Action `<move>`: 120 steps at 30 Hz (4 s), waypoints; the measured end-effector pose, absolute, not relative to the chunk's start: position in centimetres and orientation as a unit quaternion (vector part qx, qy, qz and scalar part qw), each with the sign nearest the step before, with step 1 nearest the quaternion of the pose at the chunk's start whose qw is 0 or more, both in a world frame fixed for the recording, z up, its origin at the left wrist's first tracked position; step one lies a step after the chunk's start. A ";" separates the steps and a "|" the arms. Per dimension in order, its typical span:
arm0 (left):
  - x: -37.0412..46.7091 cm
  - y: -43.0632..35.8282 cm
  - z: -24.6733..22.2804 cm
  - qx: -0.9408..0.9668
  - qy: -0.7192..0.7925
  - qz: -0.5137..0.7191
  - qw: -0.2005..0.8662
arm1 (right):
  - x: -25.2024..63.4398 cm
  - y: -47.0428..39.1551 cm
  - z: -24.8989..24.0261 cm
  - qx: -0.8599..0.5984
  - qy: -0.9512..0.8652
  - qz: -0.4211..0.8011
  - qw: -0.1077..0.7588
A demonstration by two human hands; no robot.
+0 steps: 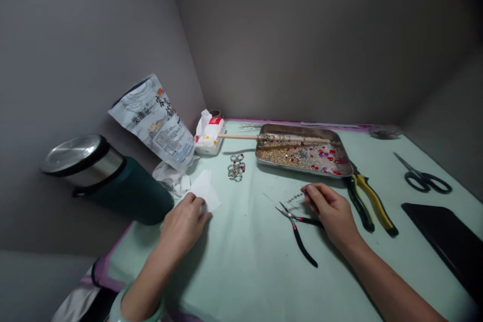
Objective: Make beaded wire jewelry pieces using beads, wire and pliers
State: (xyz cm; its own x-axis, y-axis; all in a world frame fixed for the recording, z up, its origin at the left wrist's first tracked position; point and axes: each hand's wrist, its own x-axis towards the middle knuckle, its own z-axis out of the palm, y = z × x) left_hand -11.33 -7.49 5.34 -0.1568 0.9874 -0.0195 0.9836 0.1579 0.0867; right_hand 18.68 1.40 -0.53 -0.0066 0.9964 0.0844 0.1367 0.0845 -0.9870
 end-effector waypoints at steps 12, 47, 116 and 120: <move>-8.2 -14.2 7.0 0.809 0.498 0.272 0.155 | 18.8 1.3 -1.2 -0.511 -0.593 0.410 0.469; -4.7 -12.5 0.0 0.821 0.464 0.328 0.050 | 18.8 1.8 -1.5 -0.518 -0.595 0.426 0.443; 1.7 -0.4 2.1 0.594 0.446 0.306 0.596 | 17.2 1.0 0.1 -0.428 -0.516 0.519 0.530; 1.3 -0.3 2.2 0.601 0.429 0.305 0.602 | 17.1 1.1 -0.2 -0.420 -0.469 0.571 0.527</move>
